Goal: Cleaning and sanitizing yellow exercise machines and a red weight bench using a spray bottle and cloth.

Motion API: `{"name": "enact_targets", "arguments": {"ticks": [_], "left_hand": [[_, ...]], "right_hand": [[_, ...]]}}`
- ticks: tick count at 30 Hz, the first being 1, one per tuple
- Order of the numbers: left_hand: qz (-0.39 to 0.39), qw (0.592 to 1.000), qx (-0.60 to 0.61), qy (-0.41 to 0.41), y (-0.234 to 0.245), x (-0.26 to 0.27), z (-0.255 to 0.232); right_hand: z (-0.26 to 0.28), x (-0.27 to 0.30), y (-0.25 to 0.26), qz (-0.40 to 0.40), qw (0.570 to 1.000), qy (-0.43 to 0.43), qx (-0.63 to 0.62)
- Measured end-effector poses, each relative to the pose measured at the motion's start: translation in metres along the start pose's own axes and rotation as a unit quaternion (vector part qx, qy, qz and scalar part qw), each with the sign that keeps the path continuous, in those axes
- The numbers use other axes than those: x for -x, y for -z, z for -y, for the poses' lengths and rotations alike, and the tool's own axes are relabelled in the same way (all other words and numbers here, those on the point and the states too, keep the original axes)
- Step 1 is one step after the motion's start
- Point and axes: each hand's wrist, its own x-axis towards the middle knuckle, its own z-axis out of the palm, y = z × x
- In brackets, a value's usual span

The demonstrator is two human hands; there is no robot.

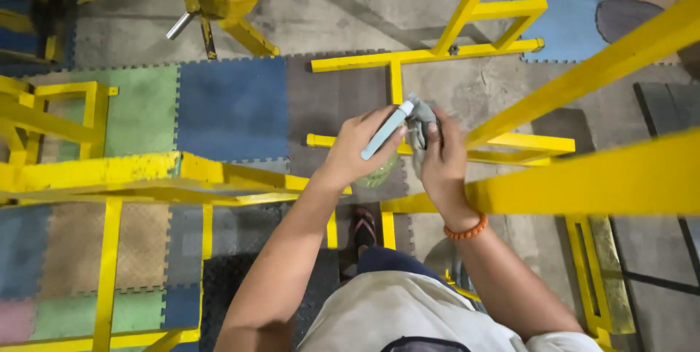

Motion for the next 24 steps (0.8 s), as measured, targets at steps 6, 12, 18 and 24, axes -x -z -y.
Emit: {"name": "enact_targets", "arguments": {"ticks": [6, 12, 18, 24], "left_hand": [[-0.059, 0.998, -0.011, 0.02, 0.0, -0.012, 0.029], [-0.099, 0.994, -0.02, 0.048, -0.016, -0.012, 0.058], [-0.076, 0.995, 0.004, 0.065, -0.023, -0.021, 0.058], [-0.066, 0.995, 0.006, 0.069, -0.024, -0.024, 0.056]], "right_hand": [[-0.046, -0.016, -0.042, -0.05, 0.897, -0.347, -0.269], [-0.041, -0.014, -0.059, -0.088, 0.874, -0.361, -0.313], [-0.045, -0.005, -0.06, -0.099, 0.874, -0.369, -0.299], [-0.036, -0.001, -0.061, -0.102, 0.87, -0.367, -0.312]]}}
